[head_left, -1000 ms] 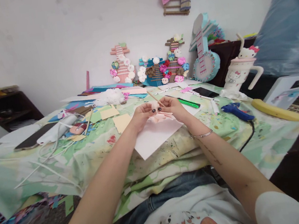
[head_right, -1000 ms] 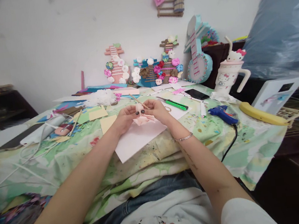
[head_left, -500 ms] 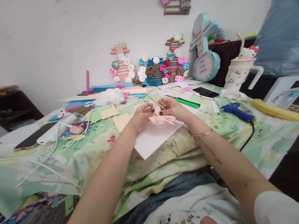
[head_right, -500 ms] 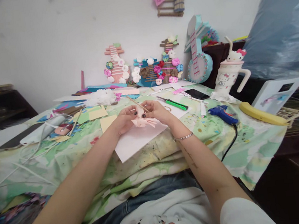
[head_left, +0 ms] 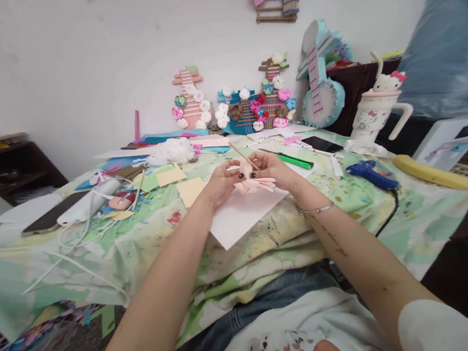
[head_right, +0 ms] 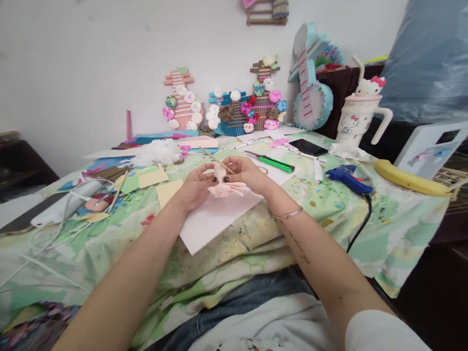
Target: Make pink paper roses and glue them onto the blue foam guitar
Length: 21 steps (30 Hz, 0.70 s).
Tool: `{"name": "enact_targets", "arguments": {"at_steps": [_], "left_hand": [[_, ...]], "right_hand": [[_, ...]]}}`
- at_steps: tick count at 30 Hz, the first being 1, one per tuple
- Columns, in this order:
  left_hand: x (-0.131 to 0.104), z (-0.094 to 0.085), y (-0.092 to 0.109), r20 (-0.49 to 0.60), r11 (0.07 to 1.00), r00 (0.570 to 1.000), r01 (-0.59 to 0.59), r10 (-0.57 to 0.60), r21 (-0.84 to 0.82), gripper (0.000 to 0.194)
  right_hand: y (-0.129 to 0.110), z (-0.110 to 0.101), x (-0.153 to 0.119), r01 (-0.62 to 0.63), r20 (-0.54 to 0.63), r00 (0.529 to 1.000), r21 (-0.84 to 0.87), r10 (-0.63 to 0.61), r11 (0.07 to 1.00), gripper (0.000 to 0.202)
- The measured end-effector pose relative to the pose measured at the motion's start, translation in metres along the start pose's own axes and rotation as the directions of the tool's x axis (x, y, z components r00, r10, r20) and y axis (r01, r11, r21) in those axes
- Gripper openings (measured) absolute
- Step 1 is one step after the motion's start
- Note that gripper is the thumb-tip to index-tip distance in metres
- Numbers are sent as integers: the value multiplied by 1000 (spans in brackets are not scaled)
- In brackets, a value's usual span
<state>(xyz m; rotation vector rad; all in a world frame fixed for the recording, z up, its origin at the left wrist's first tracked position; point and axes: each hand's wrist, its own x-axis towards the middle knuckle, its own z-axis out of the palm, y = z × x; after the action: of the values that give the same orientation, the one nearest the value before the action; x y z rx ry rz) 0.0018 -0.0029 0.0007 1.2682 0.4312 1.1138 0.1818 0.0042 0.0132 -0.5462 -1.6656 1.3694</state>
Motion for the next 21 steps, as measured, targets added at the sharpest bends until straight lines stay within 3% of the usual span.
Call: {"name": "enact_targets", "arguments": {"at_steps": [9, 21], "left_hand": [[2, -3, -1, 14, 998, 999, 35, -34, -60, 54], [6, -4, -7, -131, 991, 987, -83, 97, 106, 34]], "right_hand": [[-1, 1, 1, 16, -14, 1000, -24, -17, 1000, 44], [0, 2, 3, 16, -154, 985, -343, -73, 939, 34]]}}
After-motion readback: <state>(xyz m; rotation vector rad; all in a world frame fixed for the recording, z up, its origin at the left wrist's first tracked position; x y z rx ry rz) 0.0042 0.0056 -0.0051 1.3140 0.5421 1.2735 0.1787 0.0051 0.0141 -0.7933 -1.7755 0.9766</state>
